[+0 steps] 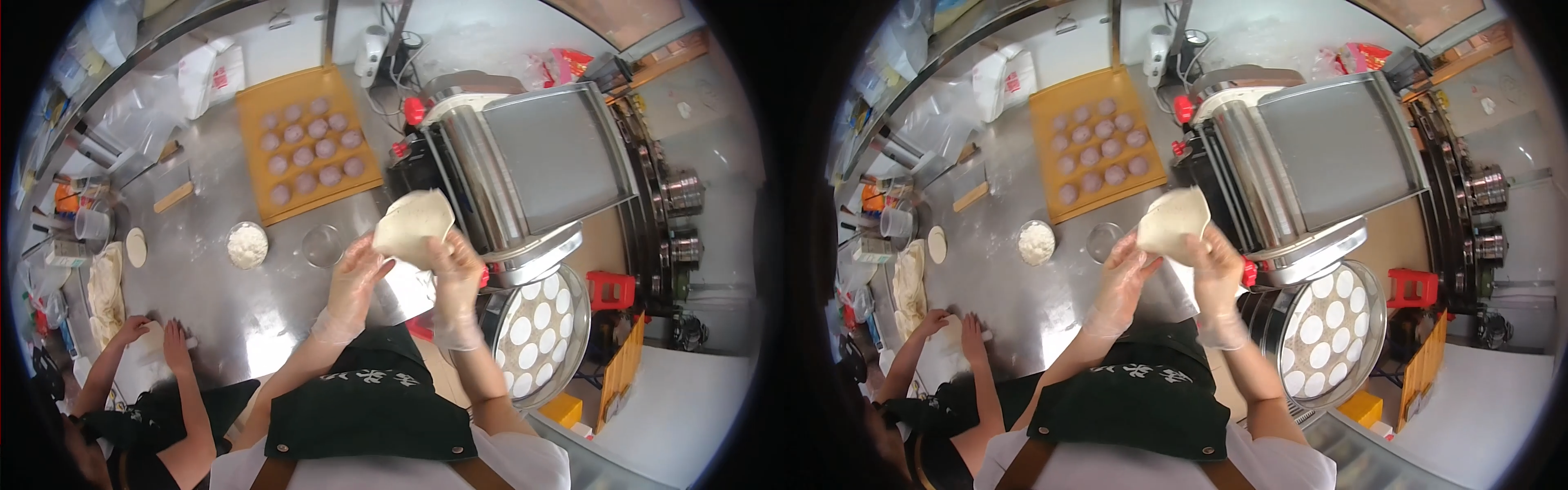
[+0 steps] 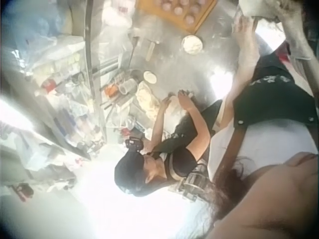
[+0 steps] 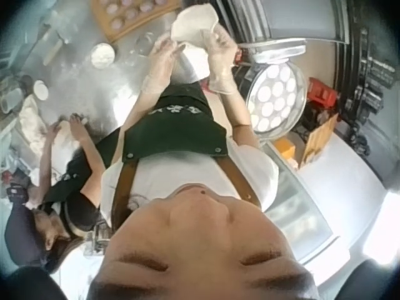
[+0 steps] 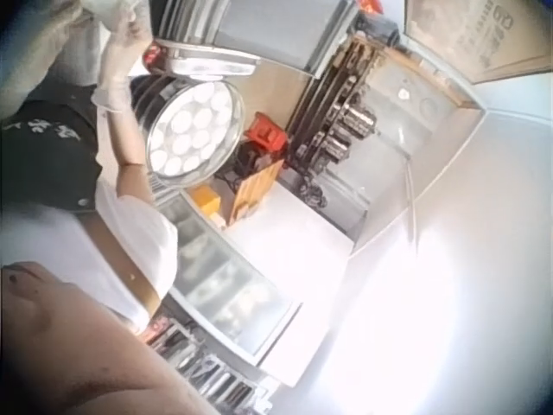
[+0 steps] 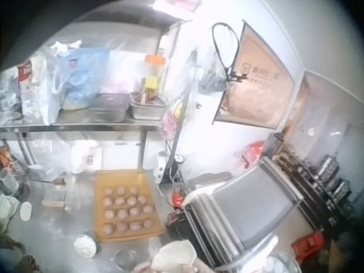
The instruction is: Preparing dough circles and filling them with taro filling balls in a commercial bakery setting.
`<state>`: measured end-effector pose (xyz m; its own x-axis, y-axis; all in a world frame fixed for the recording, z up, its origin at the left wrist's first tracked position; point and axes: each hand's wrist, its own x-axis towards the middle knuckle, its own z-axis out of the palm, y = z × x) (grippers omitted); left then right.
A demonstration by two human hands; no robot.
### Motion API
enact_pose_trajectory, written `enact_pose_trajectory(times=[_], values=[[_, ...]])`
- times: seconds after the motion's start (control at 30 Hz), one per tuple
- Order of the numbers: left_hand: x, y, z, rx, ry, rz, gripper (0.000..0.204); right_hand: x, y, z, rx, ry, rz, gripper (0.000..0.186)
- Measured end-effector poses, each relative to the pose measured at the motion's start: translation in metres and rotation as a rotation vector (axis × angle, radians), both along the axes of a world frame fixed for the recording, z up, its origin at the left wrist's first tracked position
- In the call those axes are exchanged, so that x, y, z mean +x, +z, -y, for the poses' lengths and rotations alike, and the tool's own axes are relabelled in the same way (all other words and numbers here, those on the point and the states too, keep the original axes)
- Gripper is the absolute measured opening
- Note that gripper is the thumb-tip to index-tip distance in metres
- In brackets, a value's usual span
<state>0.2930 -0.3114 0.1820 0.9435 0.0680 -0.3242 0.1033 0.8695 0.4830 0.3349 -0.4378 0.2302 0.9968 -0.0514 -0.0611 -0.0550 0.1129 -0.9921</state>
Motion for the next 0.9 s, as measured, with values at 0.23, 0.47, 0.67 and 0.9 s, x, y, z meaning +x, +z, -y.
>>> enact_pose_trajectory(times=[0.23,0.47,0.67,0.9], values=[[-0.01,-0.011,-0.005,0.19,-0.176,-0.034,0.035,0.143,0.101,0.134,-0.679,0.151,-0.032,0.029],[-0.004,-0.024,0.0,0.259,-0.238,-0.04,0.033,0.189,0.068,0.182,-0.925,0.119,-0.067,0.025],[0.022,-0.031,0.005,0.254,-0.278,-0.058,0.031,0.169,0.076,0.157,-0.984,-0.014,0.075,0.031],[0.093,-0.067,0.036,0.115,-0.267,-0.035,0.041,0.122,0.072,0.112,-1.031,-0.358,0.62,0.037]])
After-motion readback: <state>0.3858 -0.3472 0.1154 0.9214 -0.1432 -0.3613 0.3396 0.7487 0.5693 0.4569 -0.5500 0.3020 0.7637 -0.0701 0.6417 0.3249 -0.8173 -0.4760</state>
